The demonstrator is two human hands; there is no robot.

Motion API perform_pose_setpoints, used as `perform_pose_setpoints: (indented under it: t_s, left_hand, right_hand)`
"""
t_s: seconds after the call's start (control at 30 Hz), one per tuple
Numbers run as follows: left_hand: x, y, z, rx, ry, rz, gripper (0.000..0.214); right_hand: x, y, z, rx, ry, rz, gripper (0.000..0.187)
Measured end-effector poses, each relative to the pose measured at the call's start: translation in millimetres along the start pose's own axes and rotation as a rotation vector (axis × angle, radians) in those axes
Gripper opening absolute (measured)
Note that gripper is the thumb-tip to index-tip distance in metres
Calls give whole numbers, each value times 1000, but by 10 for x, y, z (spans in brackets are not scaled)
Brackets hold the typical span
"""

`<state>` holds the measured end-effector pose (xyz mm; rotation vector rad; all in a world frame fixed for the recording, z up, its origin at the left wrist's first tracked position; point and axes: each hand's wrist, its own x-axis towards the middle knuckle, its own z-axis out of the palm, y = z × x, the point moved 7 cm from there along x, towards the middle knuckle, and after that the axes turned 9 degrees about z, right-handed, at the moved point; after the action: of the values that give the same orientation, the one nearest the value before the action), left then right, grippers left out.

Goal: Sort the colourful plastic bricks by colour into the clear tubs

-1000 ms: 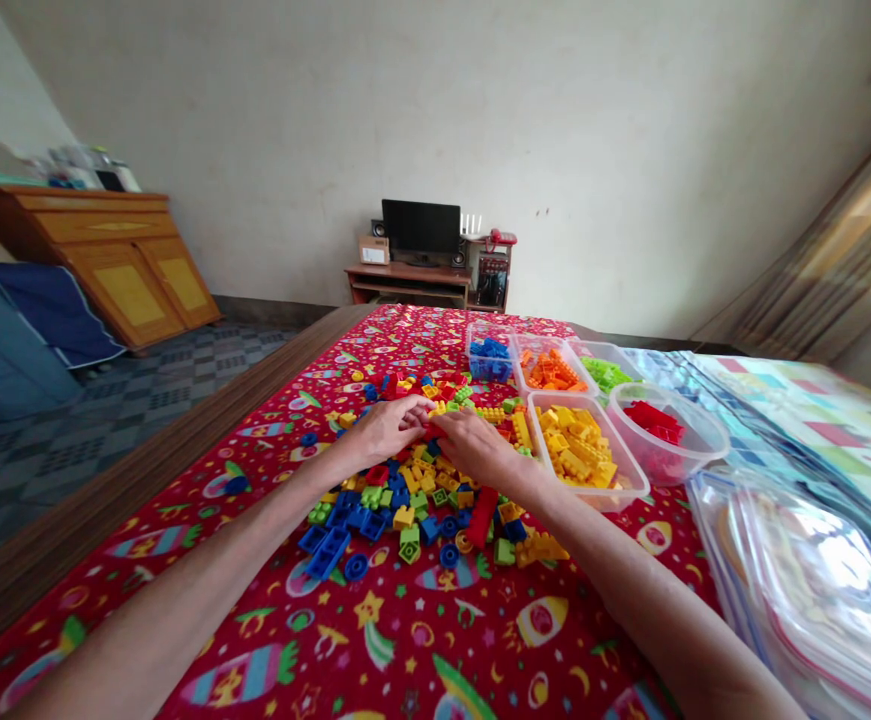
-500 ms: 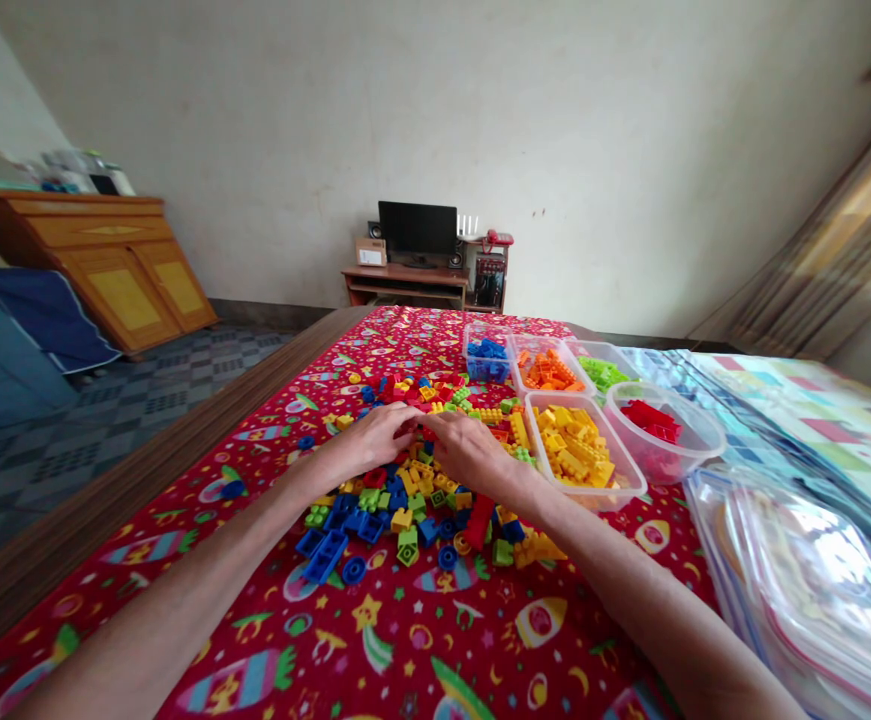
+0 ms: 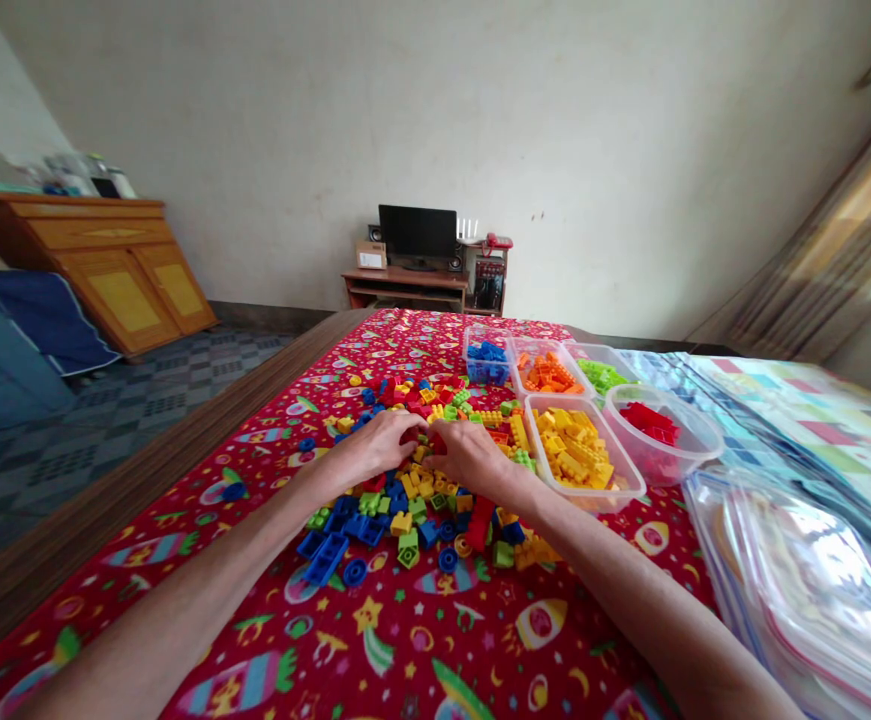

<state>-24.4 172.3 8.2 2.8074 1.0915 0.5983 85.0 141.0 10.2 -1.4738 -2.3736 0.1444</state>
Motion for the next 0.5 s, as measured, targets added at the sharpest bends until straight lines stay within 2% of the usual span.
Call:
perform_pose_setpoints:
  t_s: [0.1, 0.2, 0.37, 0.5]
  left_hand:
    - [12, -34, -41, -68, 65, -58, 30]
    - [7, -102, -19, -235, 106, -115, 34]
    - [7, -170, 46, -496, 185, -126, 37]
    - [19, -215, 86, -656, 236, -193, 50]
  right_hand:
    - [50, 69, 6, 100, -9, 51, 21]
    - [112, 168, 8, 194, 3, 141, 14]
    - [151, 199, -57, 385, 71, 190, 26]
    - [135, 77, -38, 464, 11, 128, 33]
